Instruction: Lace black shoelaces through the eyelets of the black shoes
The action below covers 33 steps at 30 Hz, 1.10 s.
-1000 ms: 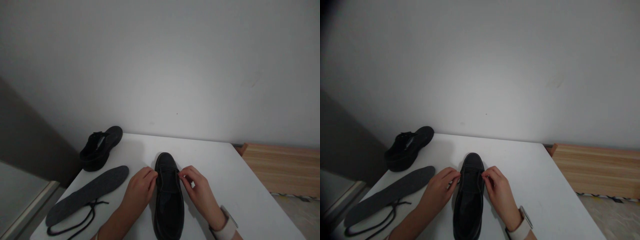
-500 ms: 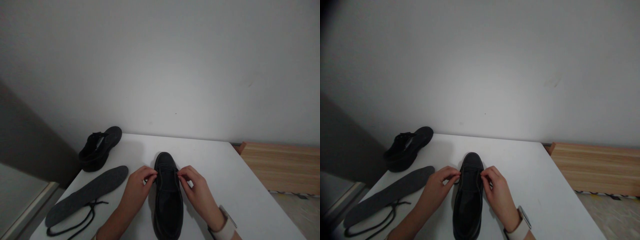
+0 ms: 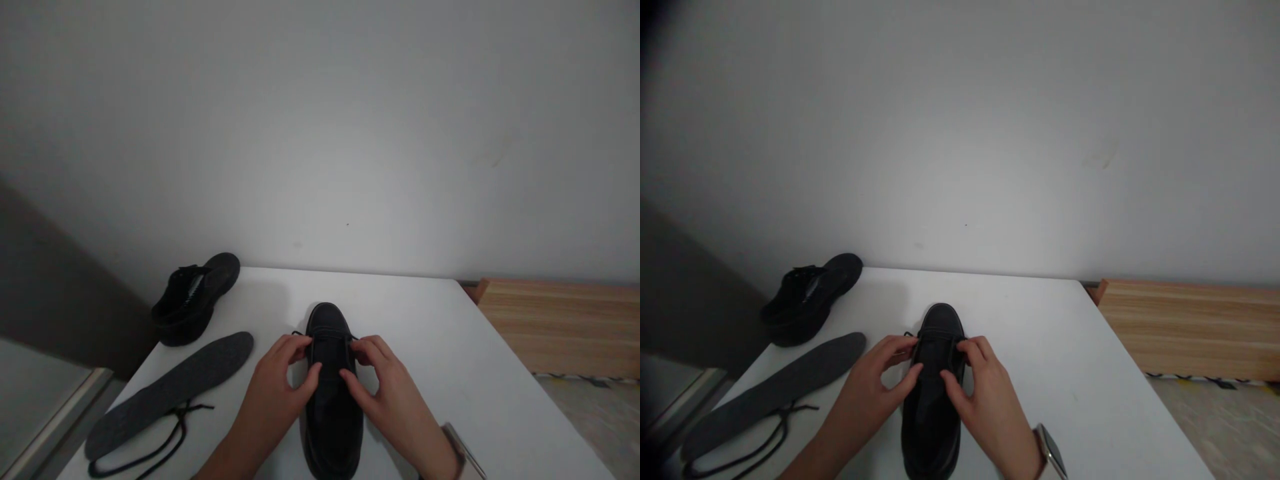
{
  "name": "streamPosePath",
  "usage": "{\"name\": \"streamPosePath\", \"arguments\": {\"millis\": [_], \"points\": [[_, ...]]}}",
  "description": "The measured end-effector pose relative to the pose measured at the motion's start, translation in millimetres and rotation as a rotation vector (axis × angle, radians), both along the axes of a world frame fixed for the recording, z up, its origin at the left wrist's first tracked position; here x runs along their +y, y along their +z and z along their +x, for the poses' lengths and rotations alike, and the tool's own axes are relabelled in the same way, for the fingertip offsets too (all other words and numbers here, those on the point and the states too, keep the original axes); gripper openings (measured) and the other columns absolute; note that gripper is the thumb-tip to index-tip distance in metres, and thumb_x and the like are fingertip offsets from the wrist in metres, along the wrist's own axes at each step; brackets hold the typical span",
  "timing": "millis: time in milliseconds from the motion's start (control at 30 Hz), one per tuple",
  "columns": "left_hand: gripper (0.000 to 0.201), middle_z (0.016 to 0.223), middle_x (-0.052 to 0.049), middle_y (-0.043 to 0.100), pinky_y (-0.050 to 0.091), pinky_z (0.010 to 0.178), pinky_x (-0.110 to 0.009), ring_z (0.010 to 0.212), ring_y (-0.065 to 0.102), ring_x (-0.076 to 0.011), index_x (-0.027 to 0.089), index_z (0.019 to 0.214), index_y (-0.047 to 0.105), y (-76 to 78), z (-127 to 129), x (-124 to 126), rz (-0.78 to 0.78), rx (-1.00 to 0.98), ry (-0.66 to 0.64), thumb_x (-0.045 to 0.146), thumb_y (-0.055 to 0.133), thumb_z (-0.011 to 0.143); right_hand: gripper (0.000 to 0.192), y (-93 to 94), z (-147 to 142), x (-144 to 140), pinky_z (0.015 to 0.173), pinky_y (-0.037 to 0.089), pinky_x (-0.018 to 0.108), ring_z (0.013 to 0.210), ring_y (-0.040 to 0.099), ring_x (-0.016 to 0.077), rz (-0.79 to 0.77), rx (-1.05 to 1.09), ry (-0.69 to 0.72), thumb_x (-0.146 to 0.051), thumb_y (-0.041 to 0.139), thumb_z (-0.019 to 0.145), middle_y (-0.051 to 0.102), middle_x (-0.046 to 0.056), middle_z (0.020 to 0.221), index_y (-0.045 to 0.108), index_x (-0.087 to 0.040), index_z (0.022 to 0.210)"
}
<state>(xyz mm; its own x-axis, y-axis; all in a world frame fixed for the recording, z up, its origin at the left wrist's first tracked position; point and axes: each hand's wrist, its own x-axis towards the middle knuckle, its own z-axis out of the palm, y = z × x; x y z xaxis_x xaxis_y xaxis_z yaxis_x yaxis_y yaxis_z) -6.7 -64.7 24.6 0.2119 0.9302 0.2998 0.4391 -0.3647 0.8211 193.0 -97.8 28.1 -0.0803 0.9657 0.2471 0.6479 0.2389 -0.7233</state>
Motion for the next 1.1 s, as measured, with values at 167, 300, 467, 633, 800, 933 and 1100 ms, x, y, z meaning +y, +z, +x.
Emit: {"name": "streamPosePath", "arguments": {"millis": [167,300,467,633,800,933,1100], "points": [[0.027,0.101,-0.008,0.076,0.062,0.088,-0.039,0.092,0.076,-0.0226,0.019,0.107,0.067,-2.8,-5.3,2.0,-0.158,-0.11,0.006,0.024,0.059,0.082,0.023,-2.3,-1.2,1.1,0.084,0.055,0.04,0.092,0.064,0.0236,0.026,-0.003,-0.021,-0.014,0.057,0.088,0.061,0.008,0.102,0.059,-0.021,0.11],[0.033,0.104,-0.01,0.076,0.061,0.089,-0.039,0.096,0.075,-0.0236,0.018,0.112,0.063,-4.3,-8.1,2.4,-0.273,-0.205,0.033,0.028,0.057,0.081,0.023,-3.3,0.3,2.2,0.084,0.055,0.04,0.092,0.065,0.0235,0.015,0.014,-0.017,-0.013,0.054,0.088,0.062,0.008,0.101,0.059,-0.02,0.108],[0.037,0.108,-0.008,0.073,0.059,0.089,-0.035,0.102,0.072,-0.0216,0.02,0.12,0.063,-2.9,-11.2,3.0,-0.246,-0.211,-0.011,0.026,0.051,0.086,0.023,-5.3,3.4,0.9,0.083,0.056,0.039,0.093,0.066,0.023,0.017,0.041,-0.036,-0.012,0.051,0.088,0.065,0.007,0.1,0.06,-0.021,0.107],[0.034,0.092,-0.007,0.067,0.057,0.07,-0.032,0.083,0.068,-0.02,0.02,0.105,0.073,0.3,-7.3,6.9,-0.08,0.017,-0.031,0.018,0.046,0.084,0.038,-12.1,5.0,-2.4,0.086,0.058,0.038,0.096,0.069,0.0223,0.022,0.058,-0.068,-0.014,0.049,0.09,0.068,0.009,0.108,0.05,-0.021,0.128],[0.032,0.093,-0.007,0.063,0.055,0.084,-0.039,0.089,0.066,-0.0225,0.016,0.105,0.072,0.7,2.3,11.1,-0.025,0.183,-0.006,0.011,0.051,0.082,0.042,-10.1,-0.2,-1.6,0.087,0.056,0.04,0.099,0.066,0.0234,0.07,-0.047,-0.041,-0.008,0.043,0.091,0.064,0.01,0.111,0.05,-0.022,0.13],[0.029,0.096,-0.008,0.061,0.055,0.087,-0.038,0.091,0.066,-0.0219,0.014,0.103,0.071,4.9,7.6,12.7,-0.043,0.328,-0.009,0.004,0.052,0.084,0.045,-2.1,-6.5,2.0,0.079,0.057,0.041,0.087,0.064,0.0239,0.008,-0.179,-0.043,-0.001,0.041,0.086,0.059,0.01,0.103,0.057,-0.018,0.125],[0.024,0.097,-0.008,0.062,0.055,0.088,-0.037,0.092,0.066,-0.0225,0.014,0.097,0.069,16.9,14.2,15.4,-0.074,0.547,-0.003,0.001,0.051,0.088,0.041,-0.3,-9.4,4.9,0.08,0.056,0.044,0.088,0.063,0.026,-0.017,-0.232,-0.052,0.001,0.042,0.084,0.058,0.011,0.102,0.059,-0.015,0.118]]}}
